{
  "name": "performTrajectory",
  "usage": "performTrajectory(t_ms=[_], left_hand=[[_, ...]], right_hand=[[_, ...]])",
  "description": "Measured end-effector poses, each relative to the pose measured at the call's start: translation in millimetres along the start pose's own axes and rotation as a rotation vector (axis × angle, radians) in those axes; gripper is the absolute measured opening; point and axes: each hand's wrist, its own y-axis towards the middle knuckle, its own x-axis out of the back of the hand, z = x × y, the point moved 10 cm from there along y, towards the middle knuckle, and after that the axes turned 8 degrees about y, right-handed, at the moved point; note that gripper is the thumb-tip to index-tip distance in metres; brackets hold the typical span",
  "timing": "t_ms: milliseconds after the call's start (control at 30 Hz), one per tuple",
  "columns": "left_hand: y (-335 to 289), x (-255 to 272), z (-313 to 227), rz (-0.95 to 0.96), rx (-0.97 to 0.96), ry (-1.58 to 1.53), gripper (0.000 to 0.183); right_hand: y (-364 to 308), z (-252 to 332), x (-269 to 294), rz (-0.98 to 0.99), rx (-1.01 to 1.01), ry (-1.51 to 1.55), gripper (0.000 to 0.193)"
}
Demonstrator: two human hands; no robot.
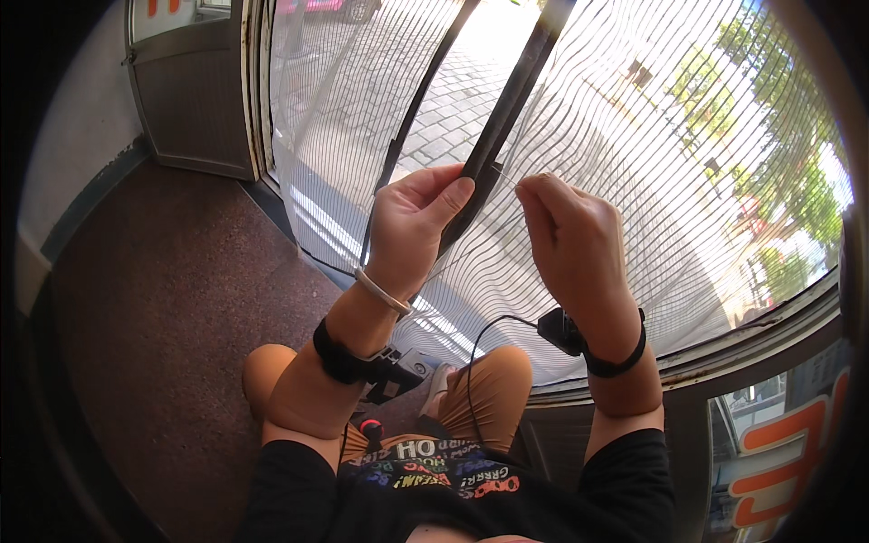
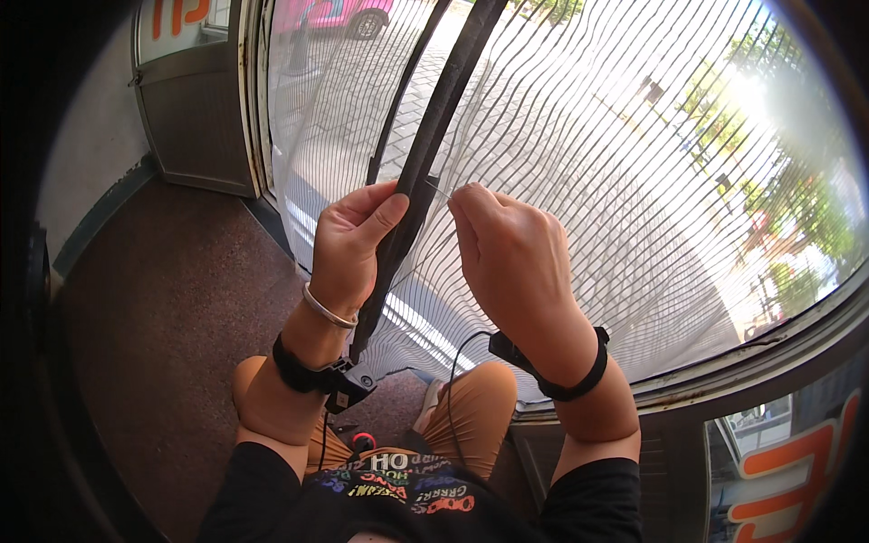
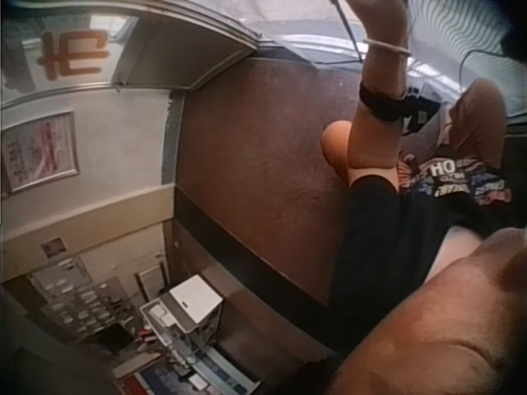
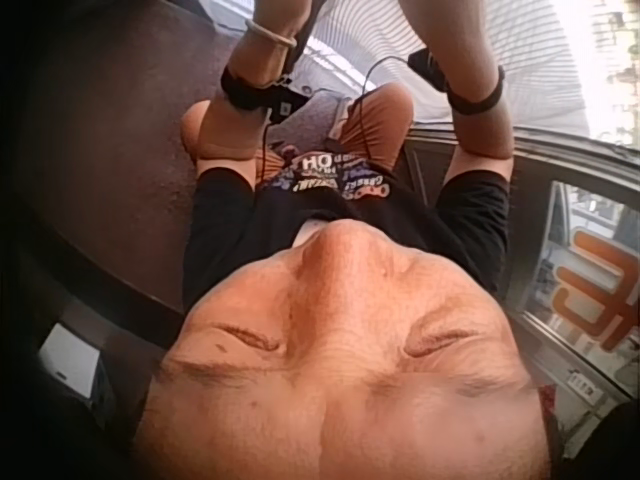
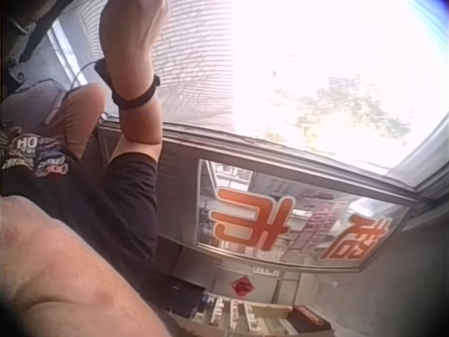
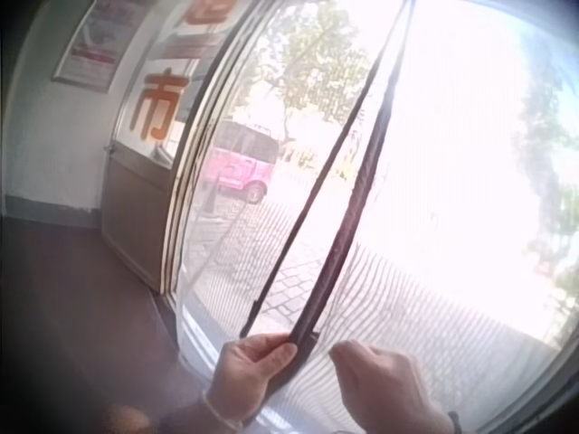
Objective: The person threads a flexible magnetic strip into the edge of a mesh screen door by hand while seated.
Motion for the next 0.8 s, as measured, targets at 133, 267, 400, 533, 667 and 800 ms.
performTrajectory(t_ms=[133, 267, 400, 533, 667, 800], left_hand=[[-0.3, -0.8, -0.5, 0.002, 0.001, 0.010, 0.024], [-0.7, 0.0, -2.4, -0.007, -0.010, 0.020, 0.024], [-2.2, 0.4, 0.2, -0.014, -0.003, 0.027, 0.024], [-2.6, -0.7, 0.1, -0.016, -0.005, 0.027, 0.025], [-2.8, -1.8, 1.5, -0.024, 0.000, 0.026, 0.025], [-3.1, -2.1, 1.5, -0.029, -0.017, 0.027, 0.024]], right_hand=[[0.0, -1.7, -0.3, -0.004, 0.010, 0.009, 0.010], [0.4, -0.1, 1.2, -0.013, 0.001, 0.018, 0.010], [-1.8, 0.5, 3.5, -0.026, -0.003, 0.012, 0.010], [-1.1, 0.7, 2.7, -0.005, 0.003, 0.020, 0.011], [-0.6, 0.4, 2.4, -0.002, 0.001, 0.026, 0.012], [-1.1, 0.3, 2.0, 0.004, 0.006, 0.004, 0.013]])
